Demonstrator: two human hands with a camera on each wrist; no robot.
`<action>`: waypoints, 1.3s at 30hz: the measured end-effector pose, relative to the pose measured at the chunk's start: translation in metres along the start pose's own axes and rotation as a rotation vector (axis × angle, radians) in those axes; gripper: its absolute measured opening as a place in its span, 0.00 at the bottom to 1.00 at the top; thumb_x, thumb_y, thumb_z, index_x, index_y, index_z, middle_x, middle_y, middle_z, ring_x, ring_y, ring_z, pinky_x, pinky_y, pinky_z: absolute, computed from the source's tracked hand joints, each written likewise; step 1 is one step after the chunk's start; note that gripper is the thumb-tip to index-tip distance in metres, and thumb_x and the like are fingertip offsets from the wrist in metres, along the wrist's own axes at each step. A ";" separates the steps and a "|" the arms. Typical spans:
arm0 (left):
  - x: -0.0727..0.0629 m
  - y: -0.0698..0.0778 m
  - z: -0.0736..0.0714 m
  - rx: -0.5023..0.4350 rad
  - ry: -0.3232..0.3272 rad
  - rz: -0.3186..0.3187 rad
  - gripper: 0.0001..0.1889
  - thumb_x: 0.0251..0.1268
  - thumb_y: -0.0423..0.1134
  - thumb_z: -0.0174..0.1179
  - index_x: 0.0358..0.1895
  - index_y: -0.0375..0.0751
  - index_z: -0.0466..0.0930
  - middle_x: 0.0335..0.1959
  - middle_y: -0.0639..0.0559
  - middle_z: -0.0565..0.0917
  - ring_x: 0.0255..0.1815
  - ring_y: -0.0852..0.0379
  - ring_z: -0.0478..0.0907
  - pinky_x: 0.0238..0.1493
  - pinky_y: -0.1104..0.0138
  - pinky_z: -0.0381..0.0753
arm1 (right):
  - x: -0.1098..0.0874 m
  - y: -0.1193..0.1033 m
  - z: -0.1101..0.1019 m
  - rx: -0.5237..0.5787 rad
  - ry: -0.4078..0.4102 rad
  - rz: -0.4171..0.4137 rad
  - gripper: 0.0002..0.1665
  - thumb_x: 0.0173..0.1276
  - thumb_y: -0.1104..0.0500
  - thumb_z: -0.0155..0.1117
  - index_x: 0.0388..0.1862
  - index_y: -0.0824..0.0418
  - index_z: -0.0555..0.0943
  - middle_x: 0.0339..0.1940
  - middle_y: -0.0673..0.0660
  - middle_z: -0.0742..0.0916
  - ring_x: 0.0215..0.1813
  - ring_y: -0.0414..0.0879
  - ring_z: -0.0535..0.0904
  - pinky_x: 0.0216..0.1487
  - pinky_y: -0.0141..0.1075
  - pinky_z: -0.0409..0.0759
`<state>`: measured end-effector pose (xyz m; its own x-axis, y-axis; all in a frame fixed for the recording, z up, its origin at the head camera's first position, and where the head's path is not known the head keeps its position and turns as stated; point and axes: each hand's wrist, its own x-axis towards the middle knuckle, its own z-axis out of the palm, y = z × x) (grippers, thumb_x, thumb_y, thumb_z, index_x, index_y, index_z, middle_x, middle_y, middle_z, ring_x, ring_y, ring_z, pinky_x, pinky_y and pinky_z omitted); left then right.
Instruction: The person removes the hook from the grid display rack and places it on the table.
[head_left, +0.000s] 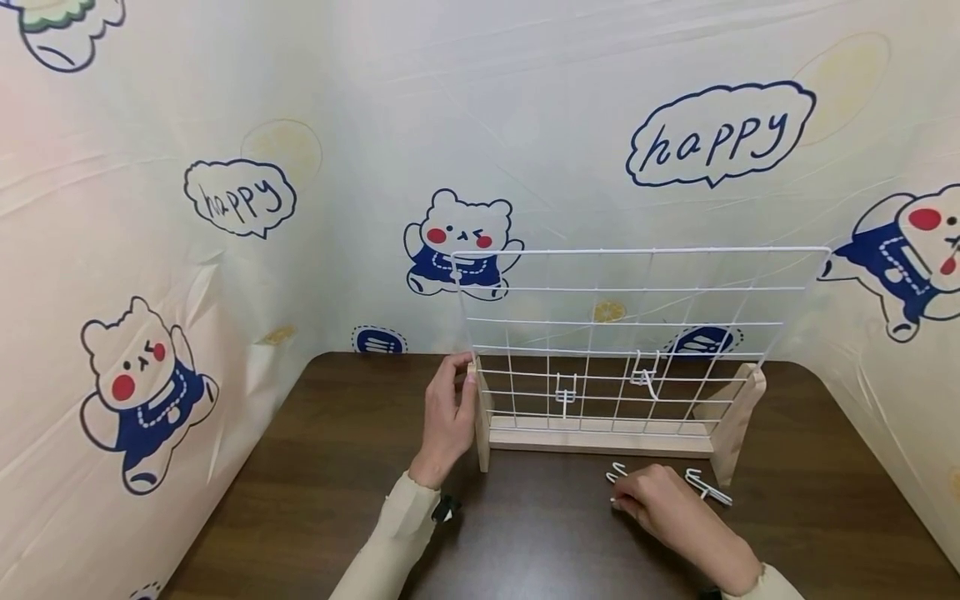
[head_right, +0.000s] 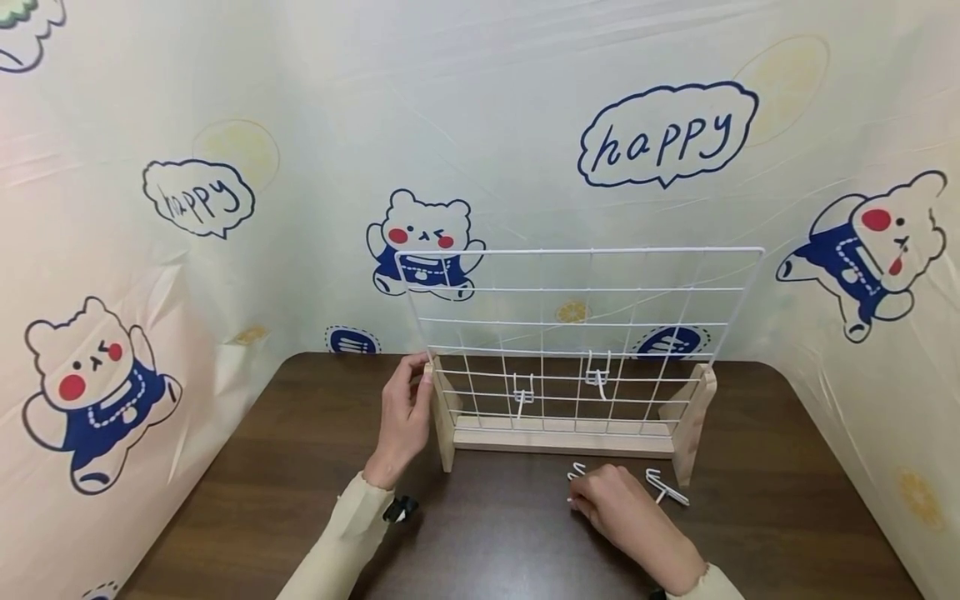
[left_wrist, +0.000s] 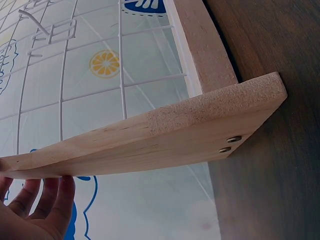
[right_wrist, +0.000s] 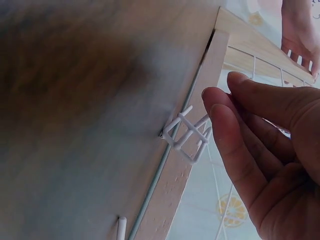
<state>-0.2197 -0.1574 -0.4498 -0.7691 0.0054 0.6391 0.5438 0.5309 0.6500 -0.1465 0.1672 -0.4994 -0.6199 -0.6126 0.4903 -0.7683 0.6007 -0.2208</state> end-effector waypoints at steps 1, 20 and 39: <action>0.000 0.000 0.000 0.003 0.000 0.000 0.13 0.81 0.36 0.51 0.61 0.39 0.77 0.53 0.44 0.84 0.50 0.52 0.83 0.53 0.52 0.90 | 0.000 0.000 0.000 0.005 -0.002 0.002 0.17 0.51 0.66 0.82 0.21 0.49 0.81 0.18 0.37 0.83 0.25 0.23 0.74 0.23 0.23 0.71; -0.002 -0.001 0.000 -0.014 -0.001 0.000 0.13 0.81 0.36 0.51 0.60 0.38 0.76 0.53 0.44 0.84 0.50 0.51 0.82 0.52 0.50 0.90 | 0.000 0.000 0.000 0.021 -0.129 0.059 0.16 0.55 0.64 0.80 0.19 0.49 0.81 0.17 0.37 0.81 0.24 0.24 0.70 0.23 0.23 0.69; -0.001 -0.002 0.000 -0.009 0.009 0.025 0.13 0.80 0.35 0.51 0.60 0.35 0.77 0.52 0.44 0.84 0.49 0.51 0.83 0.51 0.52 0.90 | -0.001 0.002 0.000 0.015 -0.178 0.030 0.16 0.57 0.64 0.78 0.19 0.49 0.81 0.16 0.38 0.81 0.22 0.25 0.70 0.22 0.23 0.66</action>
<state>-0.2199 -0.1585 -0.4514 -0.7518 0.0109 0.6593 0.5660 0.5234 0.6369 -0.1477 0.1690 -0.5008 -0.6599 -0.6767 0.3265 -0.7506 0.6131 -0.2463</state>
